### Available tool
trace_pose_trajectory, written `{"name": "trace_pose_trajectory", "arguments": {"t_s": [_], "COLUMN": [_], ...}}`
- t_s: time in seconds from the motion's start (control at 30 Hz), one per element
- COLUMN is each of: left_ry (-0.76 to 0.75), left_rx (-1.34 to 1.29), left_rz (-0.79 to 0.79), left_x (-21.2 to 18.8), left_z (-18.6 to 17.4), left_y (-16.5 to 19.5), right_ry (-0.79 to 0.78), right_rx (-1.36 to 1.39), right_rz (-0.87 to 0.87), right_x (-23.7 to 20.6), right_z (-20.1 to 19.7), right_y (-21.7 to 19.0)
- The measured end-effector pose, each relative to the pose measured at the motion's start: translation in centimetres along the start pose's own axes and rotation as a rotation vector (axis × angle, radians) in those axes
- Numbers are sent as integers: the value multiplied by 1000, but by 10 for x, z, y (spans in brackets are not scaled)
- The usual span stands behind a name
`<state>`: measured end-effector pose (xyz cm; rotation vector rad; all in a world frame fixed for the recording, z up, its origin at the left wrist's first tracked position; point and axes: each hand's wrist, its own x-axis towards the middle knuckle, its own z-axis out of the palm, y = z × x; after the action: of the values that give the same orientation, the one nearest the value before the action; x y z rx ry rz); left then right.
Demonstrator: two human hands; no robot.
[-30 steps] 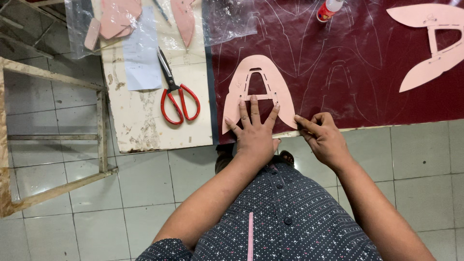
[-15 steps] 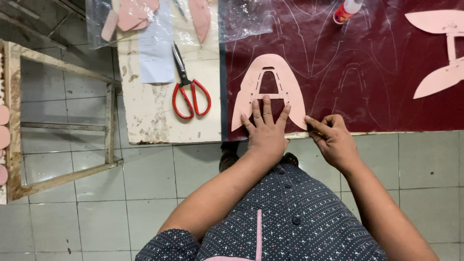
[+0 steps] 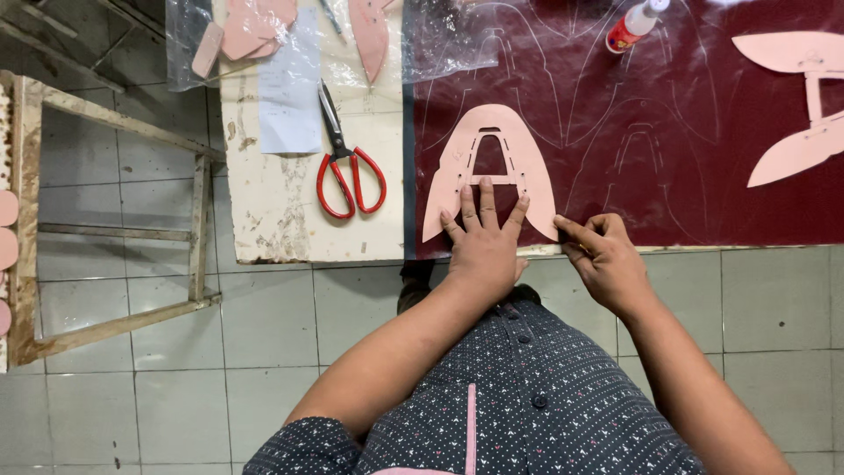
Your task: The person aligns pairs of pink shoe upper components on a red work mat, matching their edges and pressing them flat. They use a small pointed tool to mark or trace along a component edge, reposition the pieces, and near the end pick up a glue bottle and open it to apply adhesive.
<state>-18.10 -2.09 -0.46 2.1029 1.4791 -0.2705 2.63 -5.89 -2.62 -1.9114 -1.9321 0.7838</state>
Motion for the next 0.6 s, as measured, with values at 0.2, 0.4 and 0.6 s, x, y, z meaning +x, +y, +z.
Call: {"name": "trace_pose_trajectory", "arguments": {"t_s": [0.2, 0.4, 0.6], "left_ry": [133, 375, 563], "left_rx": [-68, -315, -52], "left_rz": [87, 100, 38], "left_x": [-9, 13, 60], "left_z": [-1, -7, -63], "left_y": [-20, -63, -105], "right_ry": [-23, -38, 20], "right_rx": [24, 19, 80], "right_rz": [86, 154, 196], "right_x": [-2, 0, -5], "right_z": [-2, -1, 5], "right_y": [-3, -6, -8]}}
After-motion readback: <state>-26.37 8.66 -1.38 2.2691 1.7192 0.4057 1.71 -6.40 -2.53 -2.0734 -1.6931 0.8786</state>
